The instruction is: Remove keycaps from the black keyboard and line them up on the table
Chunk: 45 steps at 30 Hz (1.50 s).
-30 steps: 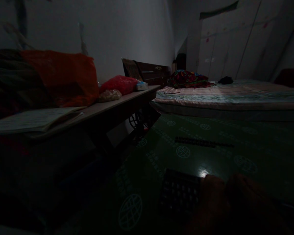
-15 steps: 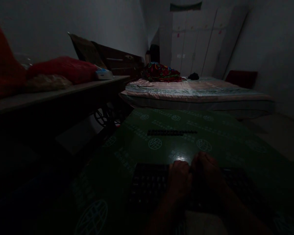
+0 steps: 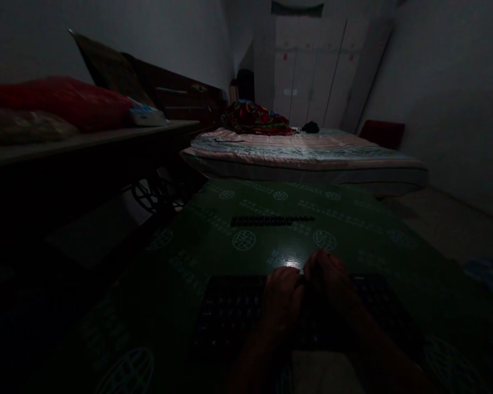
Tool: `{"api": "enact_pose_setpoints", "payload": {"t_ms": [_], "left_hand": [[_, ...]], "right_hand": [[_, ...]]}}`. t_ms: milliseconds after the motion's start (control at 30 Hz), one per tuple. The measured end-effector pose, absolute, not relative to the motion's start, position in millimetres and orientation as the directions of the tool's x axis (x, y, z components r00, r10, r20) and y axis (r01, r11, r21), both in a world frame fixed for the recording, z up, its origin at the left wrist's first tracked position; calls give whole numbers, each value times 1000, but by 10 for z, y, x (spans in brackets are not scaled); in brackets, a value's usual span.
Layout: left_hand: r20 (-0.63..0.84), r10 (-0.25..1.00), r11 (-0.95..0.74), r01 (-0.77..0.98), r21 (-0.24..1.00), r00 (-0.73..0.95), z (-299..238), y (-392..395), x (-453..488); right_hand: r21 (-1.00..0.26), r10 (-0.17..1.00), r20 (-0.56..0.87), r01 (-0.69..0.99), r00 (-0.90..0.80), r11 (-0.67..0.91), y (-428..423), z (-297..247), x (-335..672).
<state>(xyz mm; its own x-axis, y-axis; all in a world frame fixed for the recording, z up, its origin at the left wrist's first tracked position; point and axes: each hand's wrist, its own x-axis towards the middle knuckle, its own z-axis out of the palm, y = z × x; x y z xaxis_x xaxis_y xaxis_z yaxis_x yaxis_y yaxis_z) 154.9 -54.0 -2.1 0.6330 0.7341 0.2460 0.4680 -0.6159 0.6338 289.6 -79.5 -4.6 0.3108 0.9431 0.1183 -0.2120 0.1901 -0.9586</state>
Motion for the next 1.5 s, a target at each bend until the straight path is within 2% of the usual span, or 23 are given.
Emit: {"api": "enact_pose_setpoints", "payload": {"t_ms": [200, 433, 633, 767, 967, 1267, 1500], "left_hand": [[204, 772, -530, 430, 731, 603, 55, -562, 1532], [195, 798, -403, 265, 876, 570, 77, -538, 1487], [40, 843, -150, 164, 975, 536, 62, -509, 1465], [9, 842, -89, 123, 988, 539, 96, -514, 1439], [41, 783, -141, 112, 984, 621, 128, -531, 1416], [-127, 806, 152, 6, 988, 578, 118, -524, 1400], [-203, 805, 315, -112, 943, 557, 93, -492, 1380]], "right_hand": [[-943, 949, 112, -269, 293, 195, -806, 40, 2886], [-912, 962, 118, -356, 245, 202, -822, 68, 2911], [-882, 977, 106, -436, 185, 178, -832, 82, 2912], [-864, 981, 96, -476, 167, 165, -835, 81, 2907], [-848, 986, 91, -509, 141, 151, -833, 66, 2907], [-832, 986, 86, -535, 142, 150, -836, 89, 2887], [-835, 992, 116, -535, 56, 128, -887, 150, 2835]]}}
